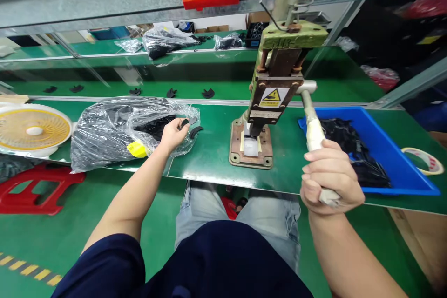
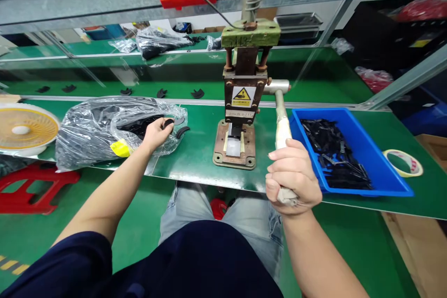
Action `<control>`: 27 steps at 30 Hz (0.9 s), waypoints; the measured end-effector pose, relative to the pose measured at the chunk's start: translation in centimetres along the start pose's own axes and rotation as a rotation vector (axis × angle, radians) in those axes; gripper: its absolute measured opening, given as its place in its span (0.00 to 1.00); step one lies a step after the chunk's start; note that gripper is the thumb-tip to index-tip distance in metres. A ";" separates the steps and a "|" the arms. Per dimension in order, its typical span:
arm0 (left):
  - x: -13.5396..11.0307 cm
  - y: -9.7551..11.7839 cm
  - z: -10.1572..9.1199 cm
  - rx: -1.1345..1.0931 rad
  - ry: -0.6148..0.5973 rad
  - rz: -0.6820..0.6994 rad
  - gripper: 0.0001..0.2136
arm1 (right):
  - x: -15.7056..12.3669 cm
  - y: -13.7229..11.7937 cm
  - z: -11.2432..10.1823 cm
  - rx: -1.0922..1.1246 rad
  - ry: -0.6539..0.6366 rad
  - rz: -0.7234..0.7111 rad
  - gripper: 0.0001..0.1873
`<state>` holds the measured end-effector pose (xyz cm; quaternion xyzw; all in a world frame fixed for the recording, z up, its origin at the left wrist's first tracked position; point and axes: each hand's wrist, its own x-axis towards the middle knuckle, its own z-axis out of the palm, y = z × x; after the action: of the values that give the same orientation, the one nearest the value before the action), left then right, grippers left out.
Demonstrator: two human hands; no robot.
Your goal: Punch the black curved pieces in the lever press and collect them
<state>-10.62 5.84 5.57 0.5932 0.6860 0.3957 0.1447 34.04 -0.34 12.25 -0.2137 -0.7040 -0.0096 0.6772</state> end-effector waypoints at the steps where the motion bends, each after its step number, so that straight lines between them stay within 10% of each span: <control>1: 0.1 0.5 0.4 -0.094 -0.001 -0.042 0.10 | 0.0 -0.1 0.0 -0.003 -0.001 0.001 0.05; 8: -0.9 4.3 4.8 -0.728 -0.222 -0.293 0.22 | 0.2 -0.6 0.0 0.003 -0.026 -0.004 0.04; 27: -1.8 12.5 13.4 -0.750 -0.621 -0.416 0.20 | -0.3 -0.8 0.0 0.027 -0.035 0.014 0.04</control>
<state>7.53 8.94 5.35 0.4413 0.5252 0.3824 0.6191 33.80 -1.12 12.19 -0.2096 -0.7141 0.0085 0.6678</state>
